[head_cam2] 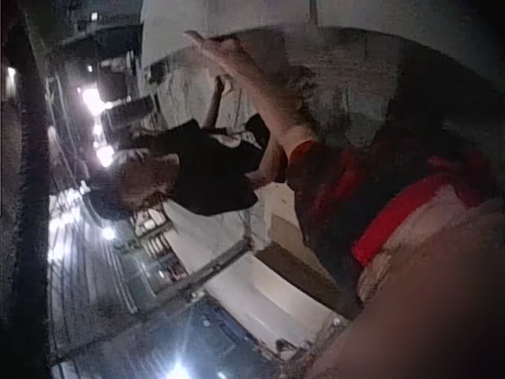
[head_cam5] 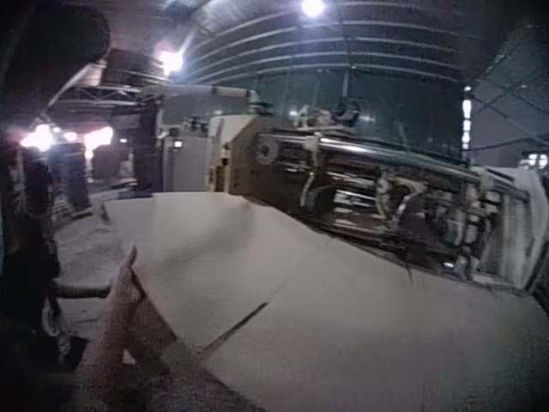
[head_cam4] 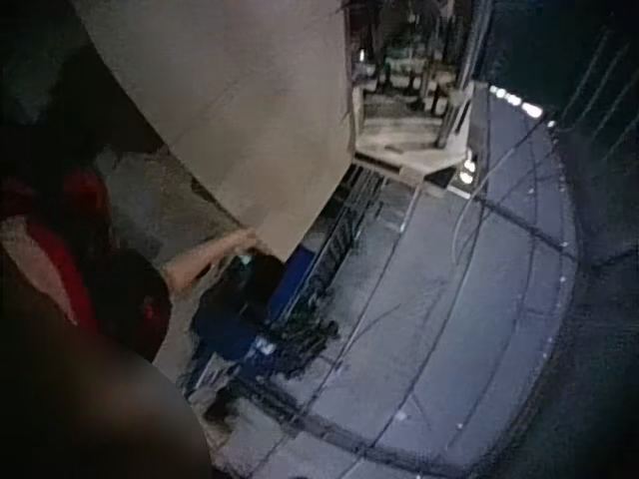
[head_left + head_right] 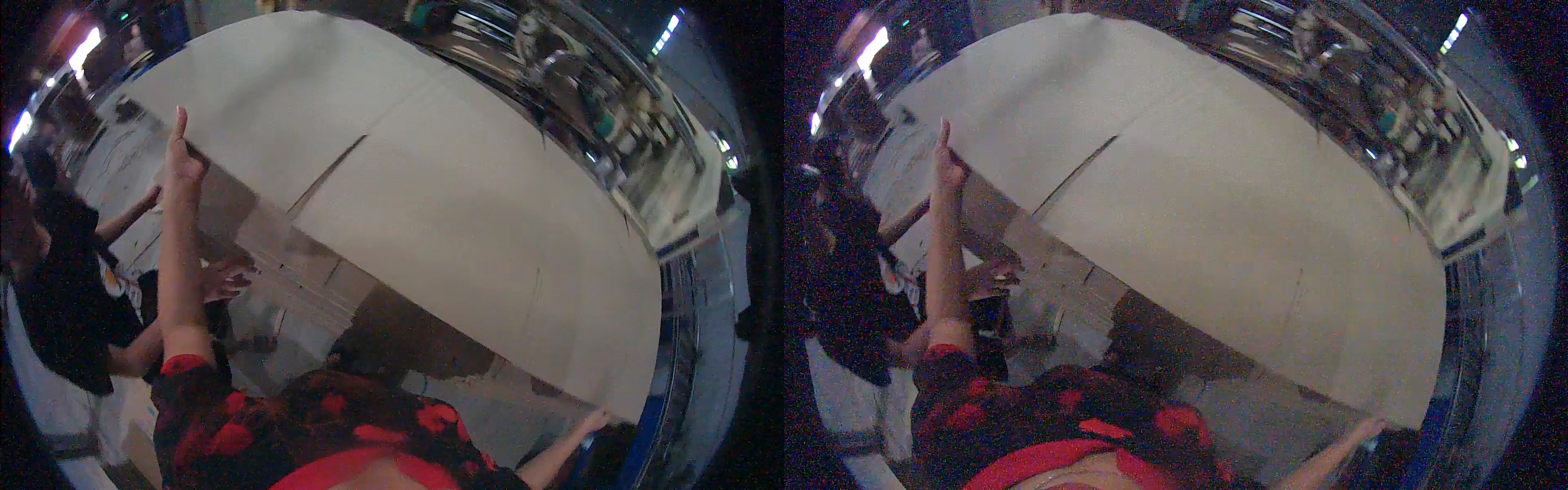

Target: The person repeatedly picks up flat cardboard sheets from a stack and feeds them into a machine. A coworker assists by holding the stack and handing over sheets. The person aligns each sheet and places it into the machine's intake area.

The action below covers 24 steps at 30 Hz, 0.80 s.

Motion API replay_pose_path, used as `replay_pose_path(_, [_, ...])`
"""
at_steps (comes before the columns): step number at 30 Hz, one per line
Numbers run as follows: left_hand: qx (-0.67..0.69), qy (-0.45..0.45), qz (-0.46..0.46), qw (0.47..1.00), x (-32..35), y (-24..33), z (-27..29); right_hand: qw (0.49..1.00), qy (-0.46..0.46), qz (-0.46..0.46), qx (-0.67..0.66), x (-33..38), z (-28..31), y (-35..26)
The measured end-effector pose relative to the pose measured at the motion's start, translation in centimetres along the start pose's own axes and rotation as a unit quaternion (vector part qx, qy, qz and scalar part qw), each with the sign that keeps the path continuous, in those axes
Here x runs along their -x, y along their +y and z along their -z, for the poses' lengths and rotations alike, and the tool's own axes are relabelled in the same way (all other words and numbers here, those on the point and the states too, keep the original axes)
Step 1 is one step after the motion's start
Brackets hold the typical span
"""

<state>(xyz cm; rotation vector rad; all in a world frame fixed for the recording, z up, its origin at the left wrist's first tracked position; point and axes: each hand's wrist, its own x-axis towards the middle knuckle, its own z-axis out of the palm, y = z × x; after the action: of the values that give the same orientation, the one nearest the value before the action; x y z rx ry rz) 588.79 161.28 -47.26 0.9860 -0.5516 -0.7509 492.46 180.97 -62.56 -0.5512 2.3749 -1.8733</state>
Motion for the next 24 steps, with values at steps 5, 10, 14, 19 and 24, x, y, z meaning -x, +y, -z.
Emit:
replay_pose_path(5, [-0.327, -0.165, -0.102, 0.925, 3.2, -0.5, -0.3, 0.989, 0.029, -0.022, -0.144, 1.4, 3.3, 1.6])
replay_pose_path(10, [-0.446, -0.455, 0.196, 0.746, 9.6, -9.6, 11.5, 0.943, 0.171, -0.166, -0.233, 3.0, 4.6, 3.7])
replay_pose_path(14, [-0.561, -0.495, 0.130, 0.650, 7.0, -14.7, 20.1, 0.903, 0.142, -0.179, -0.364, 6.4, 6.3, 6.0])
replay_pose_path(19, [-0.435, -0.400, 0.222, 0.776, 6.3, -15.3, 21.8, 0.888, 0.088, -0.157, -0.423, 8.6, 6.0, 10.6])
replay_pose_path(24, [-0.649, -0.469, -0.062, 0.596, 8.7, -10.5, 8.3, 0.895, 0.022, -0.156, -0.417, 8.4, 4.3, 14.0])
